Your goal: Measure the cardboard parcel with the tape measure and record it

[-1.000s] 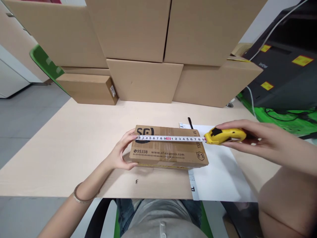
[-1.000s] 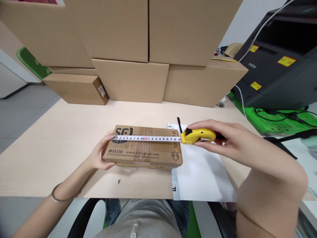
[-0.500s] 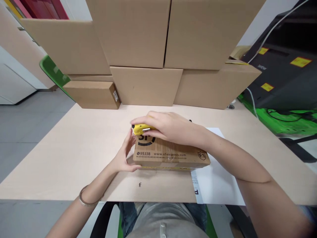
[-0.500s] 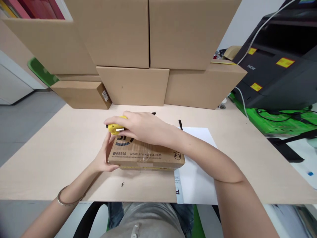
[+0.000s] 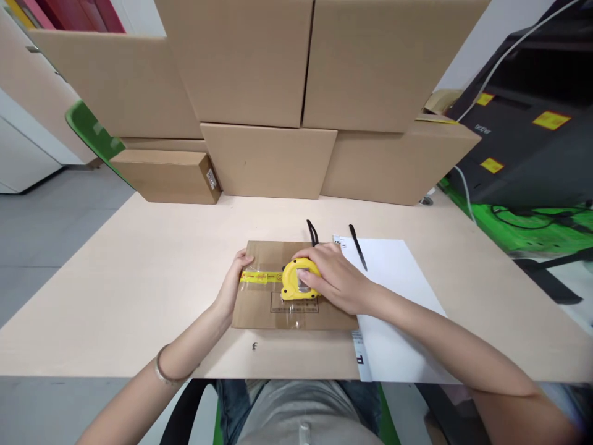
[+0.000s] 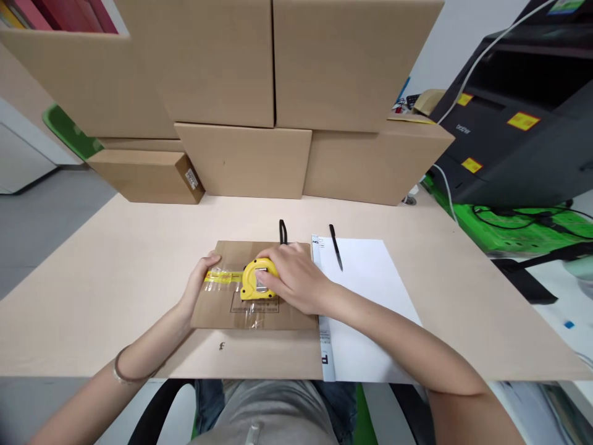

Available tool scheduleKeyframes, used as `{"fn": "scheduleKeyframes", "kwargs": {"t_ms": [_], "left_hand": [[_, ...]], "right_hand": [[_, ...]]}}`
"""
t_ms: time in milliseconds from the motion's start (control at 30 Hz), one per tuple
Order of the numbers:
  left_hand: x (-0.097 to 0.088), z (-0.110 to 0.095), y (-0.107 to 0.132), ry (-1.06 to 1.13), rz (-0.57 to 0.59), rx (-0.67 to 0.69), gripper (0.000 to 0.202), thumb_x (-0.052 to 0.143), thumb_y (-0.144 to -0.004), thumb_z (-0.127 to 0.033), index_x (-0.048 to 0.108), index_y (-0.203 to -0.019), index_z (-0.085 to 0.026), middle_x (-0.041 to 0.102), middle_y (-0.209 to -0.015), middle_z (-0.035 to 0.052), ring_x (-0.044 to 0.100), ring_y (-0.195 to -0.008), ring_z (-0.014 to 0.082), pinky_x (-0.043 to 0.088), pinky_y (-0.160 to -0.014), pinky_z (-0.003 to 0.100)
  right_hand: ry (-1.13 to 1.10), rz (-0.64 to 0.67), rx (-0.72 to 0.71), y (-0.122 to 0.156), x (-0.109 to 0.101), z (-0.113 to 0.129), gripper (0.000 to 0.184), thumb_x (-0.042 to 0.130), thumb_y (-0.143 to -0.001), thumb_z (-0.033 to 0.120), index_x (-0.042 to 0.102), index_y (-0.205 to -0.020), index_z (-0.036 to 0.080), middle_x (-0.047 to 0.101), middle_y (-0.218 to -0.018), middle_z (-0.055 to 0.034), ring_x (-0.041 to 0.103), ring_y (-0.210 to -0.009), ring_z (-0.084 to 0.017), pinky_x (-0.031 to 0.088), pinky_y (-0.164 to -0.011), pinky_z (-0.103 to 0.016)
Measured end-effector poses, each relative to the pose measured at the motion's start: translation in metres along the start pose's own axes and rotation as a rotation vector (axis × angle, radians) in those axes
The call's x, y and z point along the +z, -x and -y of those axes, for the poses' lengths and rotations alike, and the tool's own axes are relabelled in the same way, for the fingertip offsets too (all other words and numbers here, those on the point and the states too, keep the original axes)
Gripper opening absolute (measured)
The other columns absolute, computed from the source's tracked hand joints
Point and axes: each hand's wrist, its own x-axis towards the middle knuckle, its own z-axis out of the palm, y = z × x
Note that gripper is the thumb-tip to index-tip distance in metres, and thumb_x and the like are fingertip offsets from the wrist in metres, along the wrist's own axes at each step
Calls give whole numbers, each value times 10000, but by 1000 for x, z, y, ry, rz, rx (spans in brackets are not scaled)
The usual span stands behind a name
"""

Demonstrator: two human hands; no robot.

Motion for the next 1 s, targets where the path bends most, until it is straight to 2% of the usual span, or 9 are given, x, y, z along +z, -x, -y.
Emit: {"fn": "scheduleKeyframes", "kwargs": {"t_ms": [167, 267, 300, 367, 467, 633, 767, 867, 1000], "left_hand": [[-7, 7, -20, 43, 11, 44, 326, 719, -684, -322, 608, -966, -203, 709, -864, -15, 684, -760, 201, 536, -703, 294], [-9, 11, -22, 42, 64, 77, 350, 709, -716, -362, 608, -1019, -220, 729, -938, -2, 698, -802, 221, 542, -742, 324], [-8, 11, -22, 39, 75, 90, 346, 707, -722, -374, 608, -1017, -223, 731, -951, 0, 702, -819, 228, 541, -752, 329], [-7, 12, -21, 36, 72, 123, 324, 705, -720, -376, 609, -990, -225, 728, -944, -3, 700, -834, 228, 533, -756, 325], [-5, 11, -20, 54, 45, 135, 289, 697, -702, -347, 596, -949, -234, 720, -906, -17, 691, -803, 220, 528, -734, 319], [-3, 11, -26, 39, 56, 169, 274, 692, -691, -340, 602, -925, -230, 721, -883, -18, 696, -789, 223, 532, -711, 308], [-5, 9, -33, -24, 85, 201, 300, 720, -675, -336, 606, -929, -225, 731, -887, -1, 716, -831, 253, 553, -725, 322], [-7, 7, -37, -71, 125, 212, 366, 763, -658, -371, 626, -964, -222, 741, -875, 21, 730, -876, 286, 576, -754, 349], [-7, 6, -38, -55, 179, 199, 440, 806, -640, -445, 650, -981, -214, 767, -945, 63, 733, -1002, 344, 596, -845, 411]], "right_hand": [[151, -105, 15, 4, -5, -16, 427, 380, -1060, 512, 650, -1120, 188, 692, -1197, -149, 589, -1146, -308, 403, -1015, -500], [127, -271, 225, 13, -25, -46, 498, 332, -1044, 608, 610, -1079, 196, 695, -1134, -153, 639, -1046, -286, 466, -913, -423], [146, -266, 368, 18, -32, -59, 498, 317, -1044, 613, 597, -1047, 202, 705, -1058, -142, 653, -964, -277, 474, -855, -399], [288, -91, 695, 27, -39, -88, 506, 297, -1037, 607, 591, -898, 220, 715, -912, -140, 662, -886, -302, 453, -794, -401], [261, 46, 833, 41, -35, -126, 459, 450, -978, 567, 569, -708, 216, 688, -736, -161, 659, -765, -329, 431, -712, -402], [-21, 45, 744, 48, -24, -163, 471, 496, -940, 578, 564, -643, 219, 645, -662, -88, 601, -663, -236, 434, -666, -351], [-310, -120, 621, 42, -19, -180, 522, 351, -942, 691, 534, -780, 229, 491, -539, 23, 426, -490, -144, 369, -525, -301], [-443, -260, 572, 38, -8, -186, 484, 538, -832, 730, 424, -770, 263, 423, -494, 75, 328, -423, -107, 278, -456, -282], [-539, -321, 524, 34, 5, -184, 444, 739, -757, 579, 430, -732, 261, 531, -533, 53, 397, -412, -96, 291, -443, -272]]}}
